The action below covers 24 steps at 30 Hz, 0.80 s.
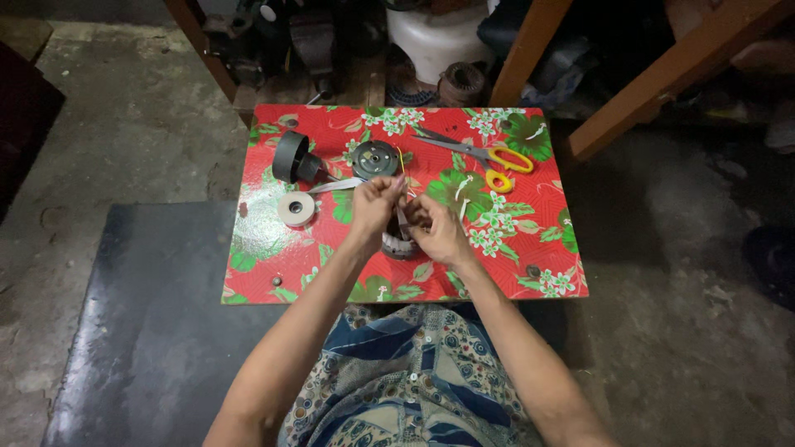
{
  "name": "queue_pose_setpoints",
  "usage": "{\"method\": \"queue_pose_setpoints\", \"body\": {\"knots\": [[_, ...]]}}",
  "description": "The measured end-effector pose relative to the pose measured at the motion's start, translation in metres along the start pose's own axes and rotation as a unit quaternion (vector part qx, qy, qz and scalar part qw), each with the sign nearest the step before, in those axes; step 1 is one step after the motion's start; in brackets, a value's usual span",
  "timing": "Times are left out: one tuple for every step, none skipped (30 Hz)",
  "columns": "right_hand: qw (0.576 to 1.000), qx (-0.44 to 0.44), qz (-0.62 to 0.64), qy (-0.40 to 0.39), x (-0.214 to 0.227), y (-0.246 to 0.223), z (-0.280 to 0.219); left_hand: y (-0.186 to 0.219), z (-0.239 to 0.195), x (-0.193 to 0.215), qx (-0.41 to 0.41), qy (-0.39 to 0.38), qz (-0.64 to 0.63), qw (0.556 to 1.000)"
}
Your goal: The person wraps a white ribbon or tape around a cylindrical object, likely a motor or spool, on a red floral table. They repeatedly pull the ribbon taut and wind it around the object's circumference, occasionally adjusting the position of the object and the ribbon ends.
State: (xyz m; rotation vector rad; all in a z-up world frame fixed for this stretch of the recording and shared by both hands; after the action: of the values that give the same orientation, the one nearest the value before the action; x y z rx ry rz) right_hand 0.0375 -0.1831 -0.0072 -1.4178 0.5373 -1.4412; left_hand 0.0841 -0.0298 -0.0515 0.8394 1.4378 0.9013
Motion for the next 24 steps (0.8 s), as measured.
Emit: {"method": "queue_pose_setpoints", "body": {"knots": [[1.000, 0.010, -0.016, -0.003, 0.001, 0.001, -0.001, 0.006, 0.006, -0.003, 0.017, -0.009, -0.005, 1.000], [1.000, 0.019, -0.011, -0.003, 0.000, 0.001, -0.001, 0.014, 0.014, -0.005, 0.034, -0.018, -0.011, 0.999], [1.000, 0.029, -0.007, -0.003, -0.001, 0.002, -0.002, 0.023, 0.022, -0.009, 0.050, -0.027, -0.016, 0.998], [0.999, 0.038, -0.003, -0.004, -0.001, 0.003, -0.002, 0.033, 0.033, -0.013, 0.062, -0.029, -0.033, 0.997], [1.000, 0.023, 0.006, -0.008, -0.001, 0.006, -0.002, 0.044, 0.045, -0.019, 0.074, -0.031, -0.050, 0.996], [1.000, 0.007, 0.015, -0.012, -0.001, 0.009, -0.001, 0.054, 0.056, -0.025, 0.086, -0.033, -0.067, 0.994], [1.000, -0.008, 0.024, -0.017, -0.002, 0.011, -0.001, 0.063, 0.067, -0.032, 0.092, -0.039, -0.095, 0.990], [0.999, -0.002, 0.040, -0.030, -0.003, 0.013, 0.000, 0.072, 0.079, -0.042, 0.099, -0.045, -0.122, 0.987], [0.997, 0.003, 0.056, -0.043, -0.003, 0.015, 0.002, 0.082, 0.093, -0.051, 0.068, -0.068, -0.109, 0.989], [0.996, 0.009, 0.072, -0.057, -0.003, 0.017, 0.003, 0.093, 0.108, -0.061, 0.037, -0.090, -0.096, 0.991], [0.995, 0.001, 0.078, -0.059, -0.004, 0.020, 0.003, 0.103, 0.125, -0.072, 0.023, -0.110, -0.133, 0.985], [0.995, -0.007, 0.084, -0.061, -0.005, 0.022, 0.003, 0.109, 0.137, -0.080, 0.008, -0.130, -0.171, 0.977], [0.994, -0.015, 0.089, -0.062, -0.006, 0.025, 0.003, 0.115, 0.149, -0.087, 0.007, -0.122, -0.160, 0.980], [0.995, -0.016, 0.085, -0.055, -0.006, 0.027, 0.003, 0.121, 0.161, -0.095, 0.005, -0.115, -0.149, 0.982], [0.995, -0.017, 0.082, -0.049, -0.008, 0.028, 0.003, 0.125, 0.170, -0.103, -0.012, -0.140, -0.154, 0.978], [0.996, -0.018, 0.078, -0.044, -0.009, 0.030, 0.002, 0.130, 0.179, -0.112, -0.030, -0.165, -0.160, 0.973], [0.997, -0.019, 0.070, -0.038, -0.010, 0.032, 0.002, 0.131, 0.182, -0.117, -0.048, -0.188, -0.165, 0.967], [0.997, -0.019, 0.063, -0.033, -0.010, 0.034, 0.002, 0.126, 0.181, -0.123, -0.070, -0.198, -0.080, 0.974], [0.998, -0.019, 0.055, -0.027, -0.010, 0.034, 0.003, 0.122, 0.177, -0.127, -0.092, -0.205, 0.007, 0.974], [0.998, 0.007, 0.056, -0.019, -0.010, 0.034, 0.003, 0.119, 0.170, -0.128, -0.113, -0.211, 0.093, 0.966], [0.998, 0.033, 0.056, -0.011, -0.009, 0.034, 0.002, 0.115, 0.158, -0.126, -0.138, -0.207, 0.204, 0.947], [0.997, 0.059, 0.056, -0.002, -0.008, 0.033, 0.001, 0.111, 0.140, -0.119, -0.200, -0.179, 0.343, 0.900], [0.998, 0.050, 0.034, 0.001, -0.006, 0.034, 0.002, 0.108, 0.117, -0.108, -0.265, -0.138, 0.475, 0.827], [0.999, 0.041, 0.013, 0.004, -0.005, 0.036, 0.003, 0.105, 0.089, -0.092, -0.324, -0.093, 0.560, 0.757]]}}
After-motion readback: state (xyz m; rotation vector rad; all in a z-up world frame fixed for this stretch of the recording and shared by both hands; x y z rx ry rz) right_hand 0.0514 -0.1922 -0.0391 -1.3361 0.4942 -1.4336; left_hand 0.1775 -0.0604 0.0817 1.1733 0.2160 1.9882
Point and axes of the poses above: each hand's wrist, its own z-axis towards the middle knuckle, its own x-axis out of the back of the hand, y = z × x, the point moved 2 cm from there along z, towards the middle knuckle, and after that the axes turned 2 degrees about -z, right-handed, at the moved point
